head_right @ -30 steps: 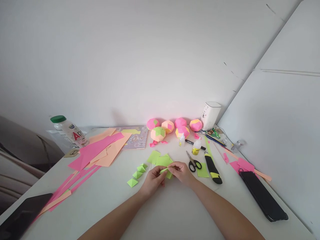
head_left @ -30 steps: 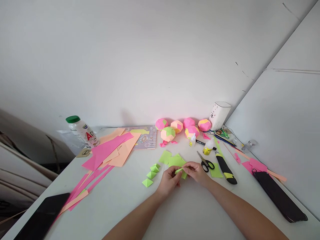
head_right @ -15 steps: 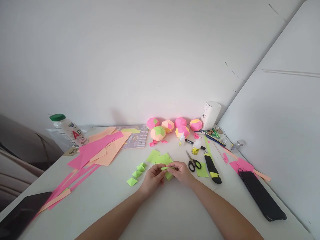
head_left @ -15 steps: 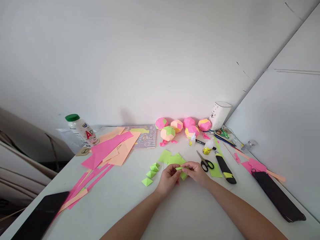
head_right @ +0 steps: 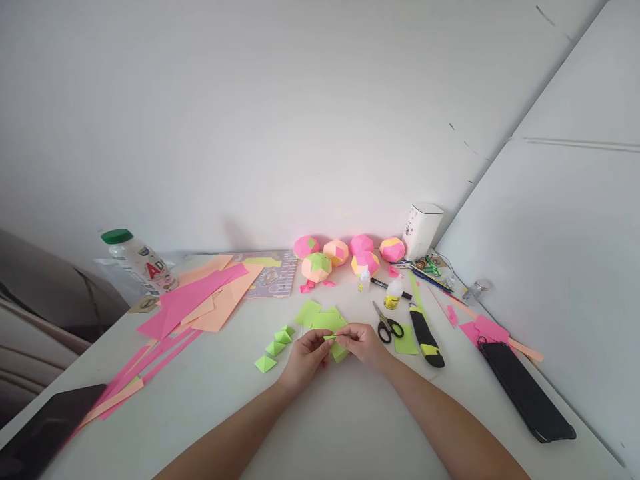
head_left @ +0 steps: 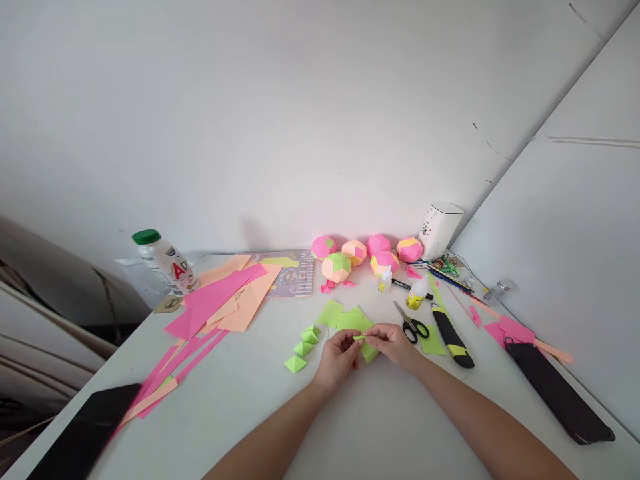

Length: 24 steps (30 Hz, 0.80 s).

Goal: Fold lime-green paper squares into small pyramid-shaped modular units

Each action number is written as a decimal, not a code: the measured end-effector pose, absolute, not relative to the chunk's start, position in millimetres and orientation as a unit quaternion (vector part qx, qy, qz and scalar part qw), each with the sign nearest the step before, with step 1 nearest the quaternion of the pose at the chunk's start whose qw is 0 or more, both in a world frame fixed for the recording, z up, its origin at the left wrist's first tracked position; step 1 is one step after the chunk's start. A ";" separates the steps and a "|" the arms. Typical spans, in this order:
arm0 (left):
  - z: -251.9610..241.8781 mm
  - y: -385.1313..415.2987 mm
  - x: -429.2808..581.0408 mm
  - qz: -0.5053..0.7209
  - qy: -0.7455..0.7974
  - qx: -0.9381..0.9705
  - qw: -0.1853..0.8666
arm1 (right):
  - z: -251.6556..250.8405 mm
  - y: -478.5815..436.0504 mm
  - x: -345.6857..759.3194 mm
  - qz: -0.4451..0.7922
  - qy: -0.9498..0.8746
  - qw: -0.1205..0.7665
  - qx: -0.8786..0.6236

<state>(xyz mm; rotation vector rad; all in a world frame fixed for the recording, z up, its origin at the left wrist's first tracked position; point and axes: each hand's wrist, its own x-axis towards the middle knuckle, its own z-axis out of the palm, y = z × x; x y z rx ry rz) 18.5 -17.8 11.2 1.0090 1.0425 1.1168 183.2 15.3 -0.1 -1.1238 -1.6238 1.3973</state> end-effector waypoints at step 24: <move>19.3 -20.2 17.4 0.441 0.482 0.456 0.604 | 4.5 14.4 183.0 0.535 -0.646 0.349 -0.418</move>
